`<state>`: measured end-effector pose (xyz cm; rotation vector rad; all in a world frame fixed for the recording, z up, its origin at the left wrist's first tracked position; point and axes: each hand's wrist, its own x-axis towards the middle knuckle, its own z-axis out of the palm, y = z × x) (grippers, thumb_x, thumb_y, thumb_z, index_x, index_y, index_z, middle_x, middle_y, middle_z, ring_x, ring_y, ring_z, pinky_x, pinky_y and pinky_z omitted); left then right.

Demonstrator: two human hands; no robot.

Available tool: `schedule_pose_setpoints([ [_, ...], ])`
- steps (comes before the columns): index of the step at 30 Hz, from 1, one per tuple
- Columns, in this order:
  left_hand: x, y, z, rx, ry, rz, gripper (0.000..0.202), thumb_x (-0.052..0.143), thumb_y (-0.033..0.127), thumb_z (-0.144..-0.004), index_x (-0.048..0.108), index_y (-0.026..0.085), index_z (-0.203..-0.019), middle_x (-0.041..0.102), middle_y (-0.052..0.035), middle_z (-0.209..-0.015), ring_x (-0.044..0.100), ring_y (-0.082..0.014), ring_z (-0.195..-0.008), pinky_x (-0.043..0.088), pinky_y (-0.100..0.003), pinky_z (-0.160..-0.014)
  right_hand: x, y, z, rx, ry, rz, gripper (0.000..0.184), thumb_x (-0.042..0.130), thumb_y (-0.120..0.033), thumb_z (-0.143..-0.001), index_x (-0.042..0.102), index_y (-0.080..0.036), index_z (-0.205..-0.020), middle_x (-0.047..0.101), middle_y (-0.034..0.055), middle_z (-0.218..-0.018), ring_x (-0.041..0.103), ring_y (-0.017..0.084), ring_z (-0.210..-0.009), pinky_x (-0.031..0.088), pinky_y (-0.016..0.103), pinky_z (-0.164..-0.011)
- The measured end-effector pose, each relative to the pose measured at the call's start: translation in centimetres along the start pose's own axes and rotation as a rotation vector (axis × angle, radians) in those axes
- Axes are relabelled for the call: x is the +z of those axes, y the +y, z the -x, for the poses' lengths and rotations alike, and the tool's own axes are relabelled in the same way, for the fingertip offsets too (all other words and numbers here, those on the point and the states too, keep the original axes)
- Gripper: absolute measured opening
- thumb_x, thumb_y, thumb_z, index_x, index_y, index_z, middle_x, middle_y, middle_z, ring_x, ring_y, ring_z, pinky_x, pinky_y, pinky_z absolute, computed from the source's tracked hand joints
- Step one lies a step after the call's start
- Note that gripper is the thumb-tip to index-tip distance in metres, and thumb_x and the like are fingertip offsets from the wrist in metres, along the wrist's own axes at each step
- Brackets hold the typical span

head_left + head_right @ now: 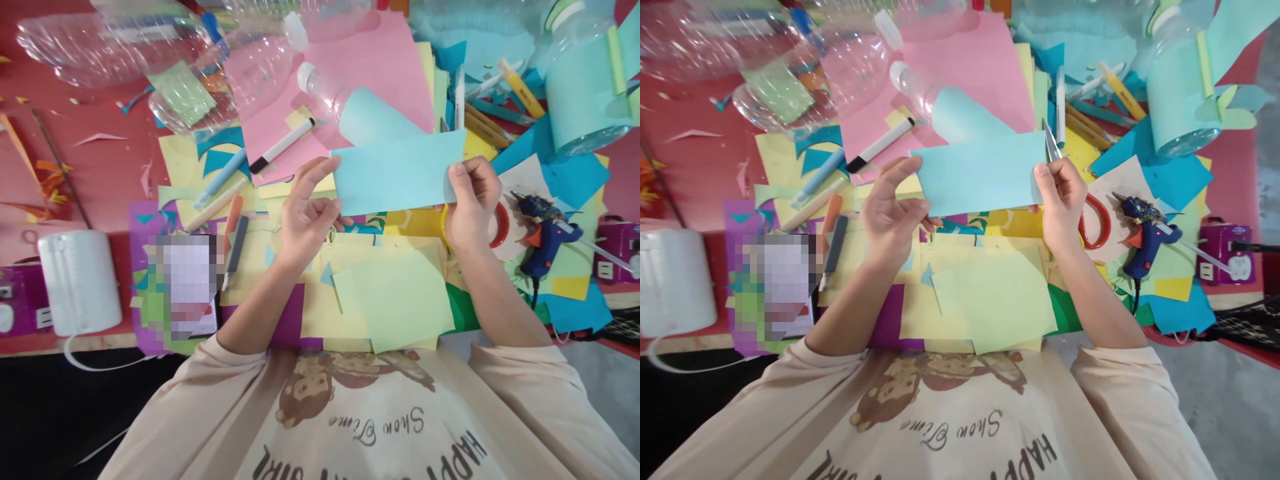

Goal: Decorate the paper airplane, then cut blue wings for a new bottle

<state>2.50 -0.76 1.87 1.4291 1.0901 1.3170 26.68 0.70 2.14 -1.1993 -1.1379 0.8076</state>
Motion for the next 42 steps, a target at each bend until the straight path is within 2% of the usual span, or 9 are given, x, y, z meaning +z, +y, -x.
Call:
schedule_pose_setpoints([
  [4,0.1,0.0,0.1,-0.023,0.009,0.023,0.043,0.070,0.041,-0.079,0.061,0.036,-0.122,0.049,-0.0056,-0.137,0.066,-0.0069,-0.059,0.053,-0.017,-0.045,-0.1,0.2,0.0,-0.024,-0.015,0.028,0.034,0.064,-0.048,-0.085,0.047,-0.025,-0.067,0.037,-0.0046,-0.057,0.047,0.011,-0.047,0.036,0.026,-0.035],
  [11,0.2,-0.8,-0.1,-0.082,-0.032,0.072,0.048,0.073,0.040,-0.077,0.059,0.036,-0.123,0.046,-0.0057,-0.140,0.070,-0.0104,-0.066,0.057,-0.020,-0.050,-0.2,-0.1,0.0,-0.005,-0.006,0.000,0.035,0.065,-0.049,-0.084,0.046,-0.025,-0.068,0.034,-0.0054,-0.058,0.048,0.011,-0.048,0.047,0.028,-0.042],
  [19,0.1,-0.2,-0.1,-0.056,-0.093,0.029,0.049,0.071,0.039,-0.079,0.058,0.038,-0.126,0.042,-0.0032,-0.149,0.071,-0.0112,-0.072,0.060,-0.020,-0.054,-0.3,-0.5,0.0,-0.008,0.016,0.075,0.039,0.061,-0.054,-0.084,0.041,-0.025,-0.068,0.032,-0.0040,-0.060,0.041,0.010,-0.046,0.038,0.027,-0.039],
  [22,0.1,0.0,-0.1,-0.052,-0.101,0.041,0.049,0.071,0.038,-0.079,0.058,0.040,-0.126,0.040,-0.0018,-0.152,0.070,-0.0094,-0.069,0.061,-0.021,-0.055,-0.1,-1.0,0.0,-0.002,0.026,0.106,0.040,0.060,-0.057,-0.083,0.040,-0.026,-0.068,0.032,-0.0031,-0.060,0.039,0.011,-0.047,0.033,0.028,-0.036],
  [25,0.1,0.2,-0.2,-0.048,-0.102,0.058,0.052,0.073,0.035,-0.076,0.059,0.040,-0.126,0.040,-0.0017,-0.152,0.068,-0.0073,-0.065,0.062,-0.022,-0.057,0.0,-1.2,0.0,0.020,0.044,0.067,0.039,0.064,-0.054,-0.081,0.041,-0.027,-0.066,0.030,-0.0026,-0.060,0.037,0.012,-0.046,0.027,0.029,-0.034],
  [27,0.1,0.3,-0.2,-0.060,-0.089,0.075,0.054,0.075,0.032,-0.075,0.059,0.039,-0.126,0.041,-0.0022,-0.152,0.067,-0.0063,-0.063,0.062,-0.022,-0.057,-0.1,-1.1,0.0,0.032,0.039,0.052,0.038,0.064,-0.053,-0.082,0.041,-0.027,-0.066,0.030,-0.0027,-0.061,0.036,0.012,-0.046,0.029,0.030,-0.035],
  [31,0.1,0.3,-0.2,-0.051,-0.112,0.093,0.059,0.075,0.026,-0.074,0.056,0.038,-0.129,0.037,-0.0019,-0.154,0.066,-0.0053,-0.063,0.063,-0.022,-0.058,-0.2,-0.8,-0.1,0.024,0.023,0.106,0.040,0.060,-0.058,-0.083,0.040,-0.026,-0.070,0.033,-0.0030,-0.061,0.038,0.012,-0.048,0.039,0.031,-0.042],
  [37,-0.2,0.3,0.0,0.038,-0.173,-0.037,0.063,0.066,0.024,-0.082,0.044,0.039,-0.140,0.033,-0.0022,-0.157,0.067,-0.0056,-0.069,0.064,-0.024,-0.064,0.3,-1.3,0.1,0.071,0.053,0.076,0.040,0.059,-0.057,-0.084,0.041,-0.025,-0.068,0.036,-0.0030,-0.061,0.042,0.013,-0.048,0.040,0.031,-0.044],
  [42,-0.3,0.6,0.1,0.073,-0.257,-0.047,0.069,0.066,0.028,-0.083,0.036,0.044,-0.144,0.021,-0.0027,-0.162,0.063,-0.0018,-0.061,0.064,-0.024,-0.065,0.1,-1.1,0.0,0.074,0.057,0.132,0.040,0.056,-0.060,-0.084,0.043,-0.025,-0.070,0.037,-0.0020,-0.062,0.045,0.014,-0.053,0.040,0.032,-0.047],
])
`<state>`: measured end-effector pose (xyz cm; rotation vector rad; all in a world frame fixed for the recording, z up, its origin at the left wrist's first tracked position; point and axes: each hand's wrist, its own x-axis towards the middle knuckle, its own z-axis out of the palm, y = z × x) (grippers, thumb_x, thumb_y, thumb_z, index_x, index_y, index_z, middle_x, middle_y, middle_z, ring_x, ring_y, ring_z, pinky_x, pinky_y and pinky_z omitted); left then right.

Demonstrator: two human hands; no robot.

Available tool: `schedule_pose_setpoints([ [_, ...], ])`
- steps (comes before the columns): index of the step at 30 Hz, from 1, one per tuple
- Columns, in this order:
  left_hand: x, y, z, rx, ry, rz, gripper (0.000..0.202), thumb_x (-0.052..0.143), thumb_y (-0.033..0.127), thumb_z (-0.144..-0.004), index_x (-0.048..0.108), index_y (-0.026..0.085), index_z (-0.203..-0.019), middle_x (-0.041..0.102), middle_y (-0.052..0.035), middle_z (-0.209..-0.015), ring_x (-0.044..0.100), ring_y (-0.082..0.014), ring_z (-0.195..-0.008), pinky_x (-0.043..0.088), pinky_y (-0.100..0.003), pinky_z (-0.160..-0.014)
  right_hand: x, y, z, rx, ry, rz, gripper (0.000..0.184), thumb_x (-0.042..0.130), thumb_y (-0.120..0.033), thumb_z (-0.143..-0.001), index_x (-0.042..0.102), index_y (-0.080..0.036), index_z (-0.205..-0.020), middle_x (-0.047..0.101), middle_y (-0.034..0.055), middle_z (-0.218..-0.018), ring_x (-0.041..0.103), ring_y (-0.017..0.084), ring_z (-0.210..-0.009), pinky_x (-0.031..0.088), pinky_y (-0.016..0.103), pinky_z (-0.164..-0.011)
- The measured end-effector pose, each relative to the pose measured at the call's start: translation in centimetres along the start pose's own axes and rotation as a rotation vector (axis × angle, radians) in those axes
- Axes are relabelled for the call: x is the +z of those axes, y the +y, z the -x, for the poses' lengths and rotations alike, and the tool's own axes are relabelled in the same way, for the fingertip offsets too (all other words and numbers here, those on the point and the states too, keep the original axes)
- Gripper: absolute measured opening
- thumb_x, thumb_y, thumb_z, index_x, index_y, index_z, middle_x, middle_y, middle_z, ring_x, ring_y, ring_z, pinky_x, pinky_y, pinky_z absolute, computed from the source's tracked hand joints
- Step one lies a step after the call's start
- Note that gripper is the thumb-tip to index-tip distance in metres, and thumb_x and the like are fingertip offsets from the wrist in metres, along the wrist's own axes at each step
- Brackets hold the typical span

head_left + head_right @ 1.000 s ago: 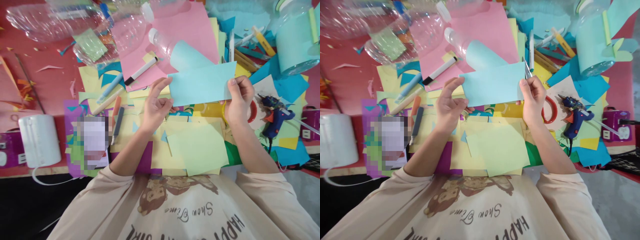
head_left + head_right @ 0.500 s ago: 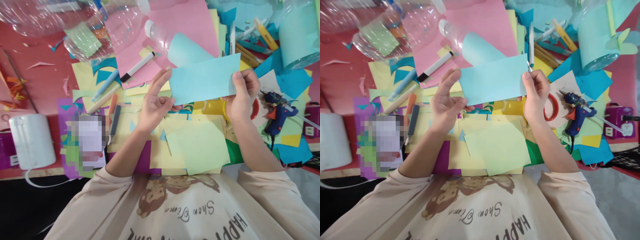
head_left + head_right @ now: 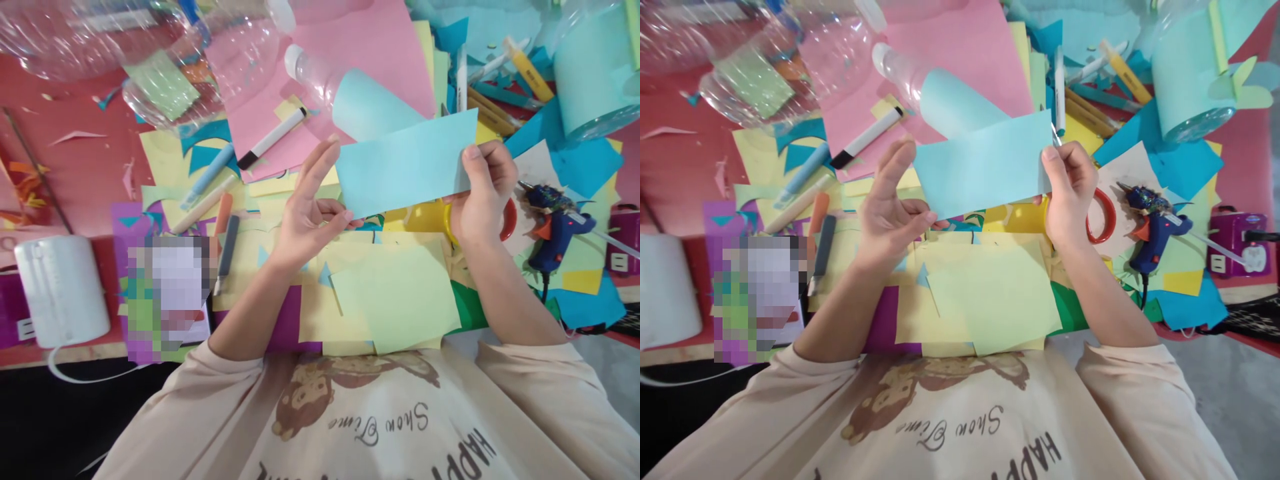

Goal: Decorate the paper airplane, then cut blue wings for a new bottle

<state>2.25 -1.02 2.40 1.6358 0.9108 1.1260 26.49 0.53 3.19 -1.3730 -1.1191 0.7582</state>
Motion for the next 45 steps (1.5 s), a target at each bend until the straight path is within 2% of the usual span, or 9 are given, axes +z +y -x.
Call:
schedule_pose_setpoints([
  [9,-0.2,-0.1,0.0,-0.012,-0.079,0.019,0.076,0.065,0.026,-0.084,0.026,0.046,-0.147,0.009,-0.0062,-0.164,0.065,-0.0020,-0.066,0.063,-0.024,-0.069,-0.8,2.0,-0.6,-0.111,-0.100,0.128,0.039,0.038,-0.063,-0.091,0.052,-0.027,-0.090,0.036,-0.0011,-0.067,0.045,0.016,-0.055,0.035,0.031,-0.048],
  [14,-0.5,-0.4,-0.1,0.012,-0.074,-0.001,0.075,0.064,0.032,-0.086,0.024,0.046,-0.148,0.008,-0.0057,-0.164,0.067,-0.0043,-0.068,0.062,-0.023,-0.064,-0.4,0.8,-0.4,-0.033,-0.074,0.095,0.034,0.049,-0.056,-0.089,0.042,-0.026,-0.075,0.031,-0.0031,-0.063,0.036,0.012,-0.048,0.030,0.029,-0.045],
  [17,-0.5,-0.3,-0.1,0.005,0.048,0.055,0.060,0.060,0.041,-0.088,0.036,0.045,-0.143,0.029,-0.0033,-0.159,0.067,-0.0065,-0.064,0.057,-0.022,-0.051,-0.5,0.0,-0.6,0.012,-0.137,0.063,0.037,0.058,-0.052,-0.084,0.039,-0.025,-0.067,0.031,-0.0038,-0.060,0.033,0.011,-0.049,0.029,0.028,-0.045],
  [21,-0.5,0.3,0.0,-0.032,0.258,0.130,0.027,0.052,0.041,-0.093,0.064,0.033,-0.117,0.065,-0.0016,-0.129,0.058,-0.0040,-0.042,0.047,-0.021,-0.037,-1.1,-0.3,-0.9,0.066,-0.357,0.025,0.033,0.064,-0.047,-0.081,0.048,-0.023,-0.065,0.037,-0.0042,-0.058,0.032,0.009,-0.049,0.025,0.026,-0.045],
  [27,-0.1,1.5,-0.1,-0.101,0.325,-0.013,0.017,0.054,0.034,-0.092,0.069,0.026,-0.092,0.074,0.0011,-0.093,0.057,-0.0033,-0.039,0.045,-0.018,-0.039,-1.4,-1.9,-0.4,0.143,-0.707,0.092,0.030,0.065,-0.038,-0.083,0.051,-0.021,-0.063,0.039,-0.0045,-0.057,0.032,0.008,-0.050,0.022,0.026,-0.045],
  [32,0.5,2.3,0.1,0.018,0.083,-0.249,0.019,0.048,0.022,-0.094,0.067,0.018,-0.096,0.072,-0.0031,-0.091,0.070,-0.0095,-0.070,0.056,-0.020,-0.061,-0.8,-2.7,0.3,-0.043,-0.872,0.452,0.027,0.057,-0.036,-0.090,0.053,-0.020,-0.069,0.042,-0.0047,-0.058,0.035,0.008,-0.051,0.028,0.026,-0.050],
  [36,1.3,2.1,0.7,0.340,-0.267,-0.626,0.019,0.050,0.014,-0.092,0.065,0.017,-0.102,0.074,-0.0045,-0.100,0.070,-0.0164,-0.094,0.057,-0.029,-0.082,0.0,-2.5,0.4,-0.334,-0.869,0.727,0.021,0.050,-0.030,-0.093,0.060,-0.019,-0.078,0.061,0.0009,-0.073,0.051,0.012,-0.064,0.034,0.027,-0.059],
  [39,2.3,1.5,1.6,0.544,-0.358,-0.833,0.020,0.050,0.014,-0.093,0.066,0.017,-0.104,0.074,-0.0041,-0.106,0.069,-0.0181,-0.098,0.055,-0.032,-0.088,0.6,-2.5,0.1,-0.431,-0.901,0.857,0.023,0.047,-0.030,-0.095,0.064,-0.020,-0.083,0.068,0.0039,-0.080,0.058,0.016,-0.072,0.035,0.028,-0.060],
  [45,4.3,1.3,3.3,0.487,-0.619,-0.983,0.041,0.045,0.035,-0.098,0.053,0.016,-0.133,0.053,-0.0054,-0.144,0.050,-0.0215,-0.133,0.041,-0.038,-0.111,1.7,-2.1,-0.9,-0.516,-0.906,0.970,0.025,0.047,-0.028,-0.096,0.069,-0.019,-0.089,0.071,0.0053,-0.087,0.061,0.017,-0.076,0.033,0.029,-0.060],
])
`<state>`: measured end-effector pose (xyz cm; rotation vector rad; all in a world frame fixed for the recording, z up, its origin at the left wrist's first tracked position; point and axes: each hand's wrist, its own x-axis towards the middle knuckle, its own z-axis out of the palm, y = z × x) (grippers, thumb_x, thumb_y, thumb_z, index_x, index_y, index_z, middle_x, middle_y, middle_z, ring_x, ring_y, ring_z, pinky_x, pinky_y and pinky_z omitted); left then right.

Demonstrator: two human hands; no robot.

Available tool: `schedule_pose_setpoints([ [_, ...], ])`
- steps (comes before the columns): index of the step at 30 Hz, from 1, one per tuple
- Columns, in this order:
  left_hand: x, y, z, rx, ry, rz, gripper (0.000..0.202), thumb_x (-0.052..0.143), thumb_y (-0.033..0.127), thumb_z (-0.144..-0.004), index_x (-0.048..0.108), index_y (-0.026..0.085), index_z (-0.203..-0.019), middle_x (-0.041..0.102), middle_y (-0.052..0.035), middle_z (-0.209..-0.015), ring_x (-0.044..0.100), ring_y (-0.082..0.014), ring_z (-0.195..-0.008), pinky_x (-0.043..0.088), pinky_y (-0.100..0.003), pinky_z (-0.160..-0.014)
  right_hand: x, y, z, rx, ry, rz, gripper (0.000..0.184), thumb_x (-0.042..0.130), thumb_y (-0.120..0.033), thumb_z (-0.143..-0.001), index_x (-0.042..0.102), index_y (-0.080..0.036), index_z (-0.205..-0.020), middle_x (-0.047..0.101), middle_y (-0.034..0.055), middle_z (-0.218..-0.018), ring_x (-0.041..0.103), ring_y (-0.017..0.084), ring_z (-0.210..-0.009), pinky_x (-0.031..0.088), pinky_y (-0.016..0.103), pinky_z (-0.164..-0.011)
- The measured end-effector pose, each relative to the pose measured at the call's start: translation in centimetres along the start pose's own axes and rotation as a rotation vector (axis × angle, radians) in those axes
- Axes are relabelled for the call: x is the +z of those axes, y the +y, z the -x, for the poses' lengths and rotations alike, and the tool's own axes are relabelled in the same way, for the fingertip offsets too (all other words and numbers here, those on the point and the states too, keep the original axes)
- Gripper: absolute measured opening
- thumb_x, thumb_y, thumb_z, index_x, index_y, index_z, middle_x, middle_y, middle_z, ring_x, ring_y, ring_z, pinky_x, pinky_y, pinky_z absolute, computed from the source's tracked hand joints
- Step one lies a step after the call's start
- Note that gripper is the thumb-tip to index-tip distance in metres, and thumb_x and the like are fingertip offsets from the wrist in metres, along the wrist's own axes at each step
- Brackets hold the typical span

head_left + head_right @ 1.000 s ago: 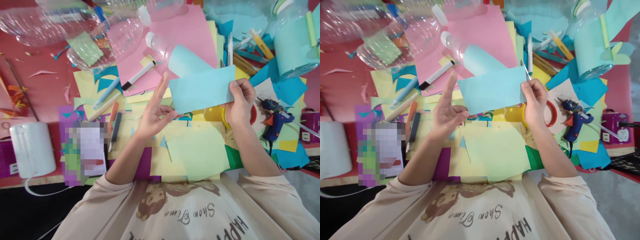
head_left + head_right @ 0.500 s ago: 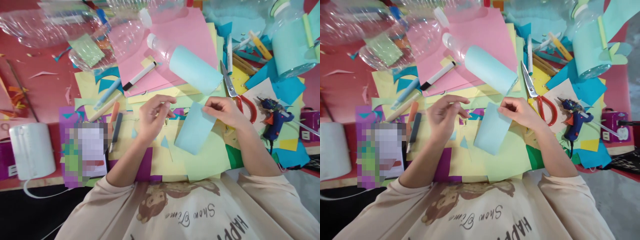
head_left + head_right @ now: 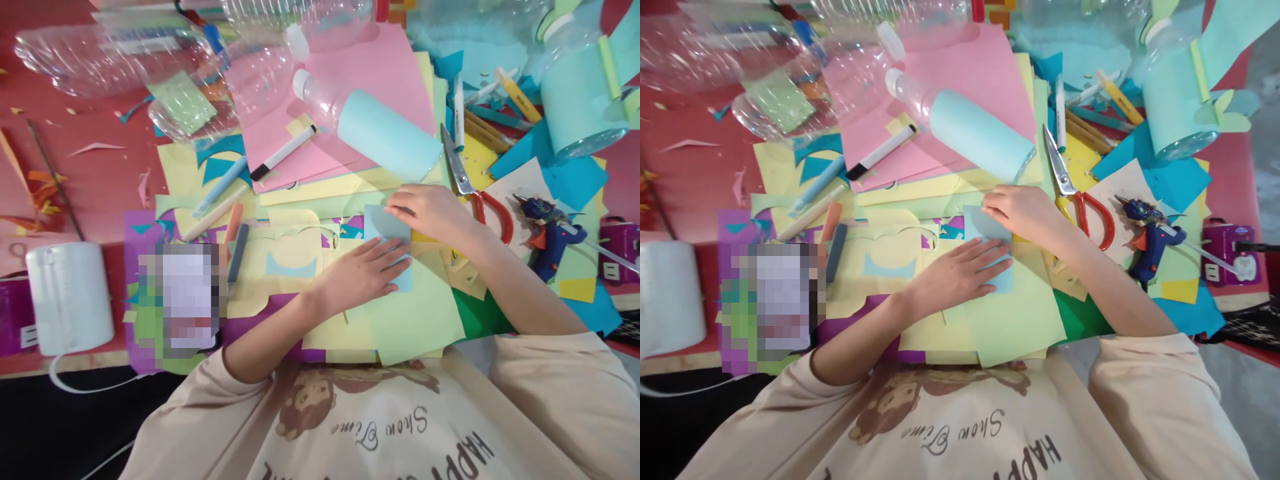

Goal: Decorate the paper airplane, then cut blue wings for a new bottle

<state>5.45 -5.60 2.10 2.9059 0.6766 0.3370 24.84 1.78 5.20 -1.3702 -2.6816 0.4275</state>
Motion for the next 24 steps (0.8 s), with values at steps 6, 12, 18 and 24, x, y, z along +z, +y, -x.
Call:
schedule_pose_setpoints([
  [6,0.4,1.4,0.0,-0.005,-0.155,-0.001,0.056,0.036,0.049,-0.098,0.034,0.024,-0.148,0.033,-0.0028,-0.157,0.033,-0.0212,-0.145,0.030,-0.040,-0.118,0.5,0.6,-0.7,0.009,0.008,0.069,0.022,0.049,-0.029,-0.095,0.068,-0.019,-0.093,0.071,0.0055,-0.091,0.062,0.018,-0.079,0.031,0.029,-0.056],
  [12,0.5,1.5,0.2,-0.019,-0.143,0.000,0.060,0.035,0.056,-0.096,0.028,0.033,-0.150,0.029,-0.0072,-0.159,0.030,-0.0244,-0.147,0.026,-0.043,-0.118,-0.1,-0.1,-2.2,0.098,0.056,0.193,0.019,0.050,-0.023,-0.093,0.067,-0.016,-0.095,0.072,0.0100,-0.092,0.064,0.021,-0.075,0.029,0.031,-0.055],
  [18,0.7,1.2,0.2,0.005,-0.070,0.020,0.059,0.031,0.062,-0.094,0.034,0.038,-0.147,0.036,-0.0117,-0.155,0.035,-0.0270,-0.144,0.028,-0.044,-0.115,-0.6,-3.2,-6.4,-0.017,-0.018,0.116,0.025,0.043,-0.026,-0.097,0.062,-0.016,-0.110,0.070,0.0107,-0.105,0.066,0.023,-0.086,0.039,0.032,-0.060],
  [24,0.8,1.1,0.1,0.000,-0.090,0.052,0.057,0.034,0.060,-0.094,0.035,0.039,-0.146,0.038,-0.0112,-0.154,0.038,-0.0276,-0.142,0.028,-0.045,-0.114,1.3,-7.1,-13.7,-0.228,0.013,-0.048,0.030,0.037,-0.017,-0.100,0.046,-0.015,-0.129,0.049,0.0031,-0.144,0.043,0.017,-0.132,0.033,0.033,-0.112],
])
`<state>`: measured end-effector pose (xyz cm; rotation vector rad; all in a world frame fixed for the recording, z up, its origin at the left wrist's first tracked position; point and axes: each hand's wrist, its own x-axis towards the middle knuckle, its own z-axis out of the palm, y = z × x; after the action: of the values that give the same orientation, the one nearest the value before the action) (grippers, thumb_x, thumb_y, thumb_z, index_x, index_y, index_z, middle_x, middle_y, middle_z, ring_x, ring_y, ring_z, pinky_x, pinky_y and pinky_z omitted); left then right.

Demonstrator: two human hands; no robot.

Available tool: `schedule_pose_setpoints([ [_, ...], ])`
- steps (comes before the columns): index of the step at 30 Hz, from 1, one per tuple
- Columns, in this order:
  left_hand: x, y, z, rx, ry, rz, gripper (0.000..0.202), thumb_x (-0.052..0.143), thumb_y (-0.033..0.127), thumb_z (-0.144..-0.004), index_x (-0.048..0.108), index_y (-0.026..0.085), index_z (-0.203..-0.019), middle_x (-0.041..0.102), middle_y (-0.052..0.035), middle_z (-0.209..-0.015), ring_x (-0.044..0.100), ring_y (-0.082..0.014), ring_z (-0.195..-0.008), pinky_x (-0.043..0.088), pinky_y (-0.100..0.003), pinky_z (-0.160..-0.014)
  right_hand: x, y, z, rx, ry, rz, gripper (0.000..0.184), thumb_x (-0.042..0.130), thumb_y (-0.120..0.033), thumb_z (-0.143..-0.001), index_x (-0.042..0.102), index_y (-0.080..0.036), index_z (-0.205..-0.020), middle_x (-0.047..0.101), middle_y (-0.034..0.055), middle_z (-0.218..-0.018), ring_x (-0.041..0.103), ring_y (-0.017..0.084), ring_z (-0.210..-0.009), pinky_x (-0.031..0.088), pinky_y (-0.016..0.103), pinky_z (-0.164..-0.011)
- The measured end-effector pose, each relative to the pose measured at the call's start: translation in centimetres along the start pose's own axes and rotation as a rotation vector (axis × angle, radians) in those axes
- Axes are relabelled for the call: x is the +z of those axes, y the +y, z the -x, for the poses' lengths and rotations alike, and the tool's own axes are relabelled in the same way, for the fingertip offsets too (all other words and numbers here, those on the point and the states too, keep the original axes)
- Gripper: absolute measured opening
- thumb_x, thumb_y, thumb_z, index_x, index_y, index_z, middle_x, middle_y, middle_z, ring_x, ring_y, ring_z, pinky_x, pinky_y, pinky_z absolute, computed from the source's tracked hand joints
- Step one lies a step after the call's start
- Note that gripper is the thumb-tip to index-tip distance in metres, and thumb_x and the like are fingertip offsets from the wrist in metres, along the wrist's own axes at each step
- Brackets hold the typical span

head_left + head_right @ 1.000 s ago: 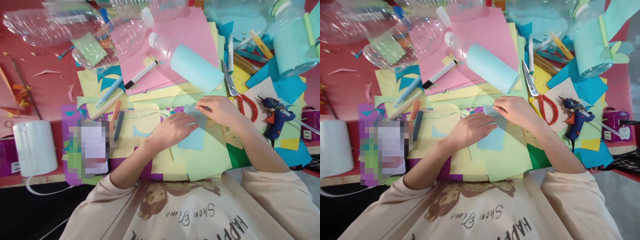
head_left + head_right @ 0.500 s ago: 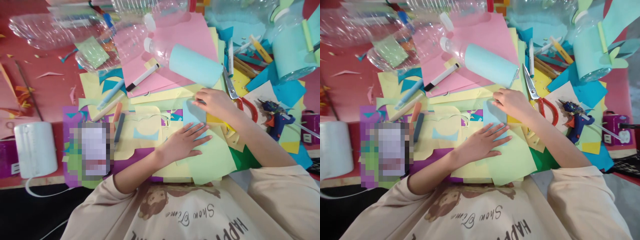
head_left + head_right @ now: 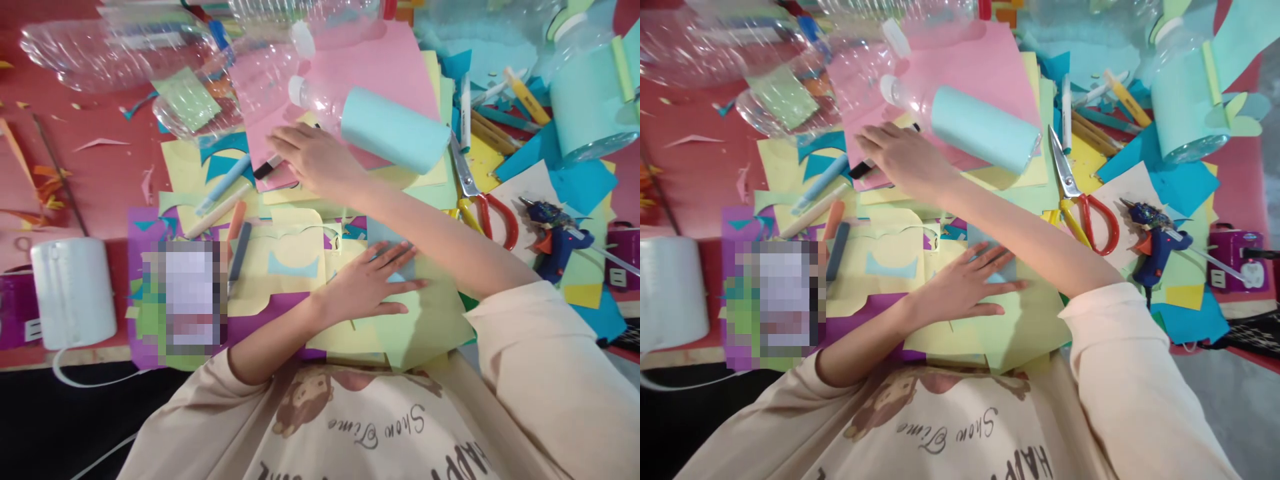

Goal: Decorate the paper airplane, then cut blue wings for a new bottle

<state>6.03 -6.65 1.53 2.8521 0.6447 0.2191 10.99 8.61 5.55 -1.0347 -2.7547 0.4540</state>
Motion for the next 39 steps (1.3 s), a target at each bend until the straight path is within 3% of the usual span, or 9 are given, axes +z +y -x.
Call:
schedule_pose_setpoints([
  [2,0.0,0.0,-0.1,0.002,-0.017,0.022,0.058,0.035,0.060,-0.094,0.032,0.038,-0.148,0.042,-0.0108,-0.152,0.040,-0.0272,-0.140,0.027,-0.045,-0.115,1.1,-0.1,-1.9,0.012,0.008,-0.027,0.023,0.046,-0.017,-0.097,0.051,-0.017,-0.120,0.055,-0.0006,-0.136,0.043,0.016,-0.133,0.030,0.034,-0.116],
  [4,0.0,-0.1,-0.1,0.005,-0.020,0.033,0.059,0.036,0.059,-0.094,0.031,0.037,-0.148,0.045,-0.0106,-0.149,0.041,-0.0270,-0.139,0.027,-0.044,-0.115,1.9,0.0,-2.8,0.011,0.021,-0.025,0.018,0.041,-0.019,-0.099,0.054,-0.016,-0.110,0.061,-0.0009,-0.123,0.045,0.016,-0.129,0.030,0.037,-0.115],
  [7,0.0,-0.1,-0.1,0.006,-0.005,0.026,0.057,0.037,0.058,-0.094,0.034,0.037,-0.147,0.047,-0.0103,-0.148,0.042,-0.0267,-0.138,0.028,-0.044,-0.115,2.0,0.1,-2.2,-0.010,0.037,0.038,0.017,0.038,-0.018,-0.100,0.054,-0.018,-0.106,0.063,0.0003,-0.119,0.049,0.016,-0.122,0.035,0.037,-0.110],
  [10,0.1,-0.1,0.0,0.000,0.020,0.009,0.053,0.036,0.058,-0.095,0.040,0.038,-0.144,0.045,-0.0099,-0.150,0.042,-0.0258,-0.139,0.030,-0.044,-0.113,0.8,-0.3,0.5,-0.042,0.006,0.110,0.025,0.034,-0.016,-0.100,0.053,-0.019,-0.115,0.065,0.0050,-0.117,0.056,0.019,-0.111,0.042,0.036,-0.101],
  [15,0.1,0.0,0.0,-0.009,0.011,0.005,0.052,0.039,0.057,-0.094,0.041,0.039,-0.143,0.039,-0.0082,-0.154,0.039,-0.0256,-0.142,0.031,-0.044,-0.113,-1.3,0.0,7.1,0.192,-0.002,0.001,0.029,0.036,-0.021,-0.100,0.056,-0.013,-0.118,0.066,0.0115,-0.114,0.059,0.024,-0.111,0.046,0.032,-0.081],
  [20,0.3,0.2,0.1,-0.029,-0.006,-0.036,0.052,0.038,0.048,-0.098,0.034,0.034,-0.148,0.034,-0.0063,-0.157,0.034,-0.0234,-0.145,0.028,-0.042,-0.117,-1.8,3.6,11.9,0.417,0.138,-0.034,0.023,0.047,-0.029,-0.095,0.064,-0.018,-0.105,0.070,0.0096,-0.104,0.064,0.023,-0.093,0.044,0.032,-0.073],
  [25,0.4,0.4,0.1,-0.046,-0.005,-0.079,0.051,0.034,0.042,-0.100,0.033,0.028,-0.149,0.033,-0.0030,-0.157,0.034,-0.0216,-0.145,0.029,-0.041,-0.117,-2.7,6.4,13.3,0.467,0.230,-0.016,0.026,0.047,-0.029,-0.094,0.065,-0.022,-0.112,0.071,0.0094,-0.105,0.064,0.024,-0.091,0.043,0.034,-0.070],
  [34,0.3,0.4,0.1,-0.051,-0.014,-0.071,0.050,0.035,0.040,-0.100,0.034,0.028,-0.148,0.032,-0.0036,-0.158,0.033,-0.0202,-0.145,0.027,-0.040,-0.118,-2.1,3.7,13.7,0.489,0.111,0.049,0.025,0.046,-0.033,-0.096,0.066,-0.021,-0.104,0.073,0.0071,-0.085,0.063,0.020,-0.069,0.031,0.030,-0.055],
  [39,0.3,0.4,0.1,-0.052,-0.022,-0.044,0.051,0.036,0.040,-0.099,0.033,0.028,-0.148,0.033,-0.0037,-0.157,0.033,-0.0213,-0.145,0.027,-0.040,-0.118,-1.7,3.3,14.0,0.518,0.120,0.070,0.033,0.046,-0.045,-0.096,0.068,-0.022,-0.104,0.072,0.0064,-0.077,0.062,0.019,-0.064,0.029,0.029,-0.054],
])
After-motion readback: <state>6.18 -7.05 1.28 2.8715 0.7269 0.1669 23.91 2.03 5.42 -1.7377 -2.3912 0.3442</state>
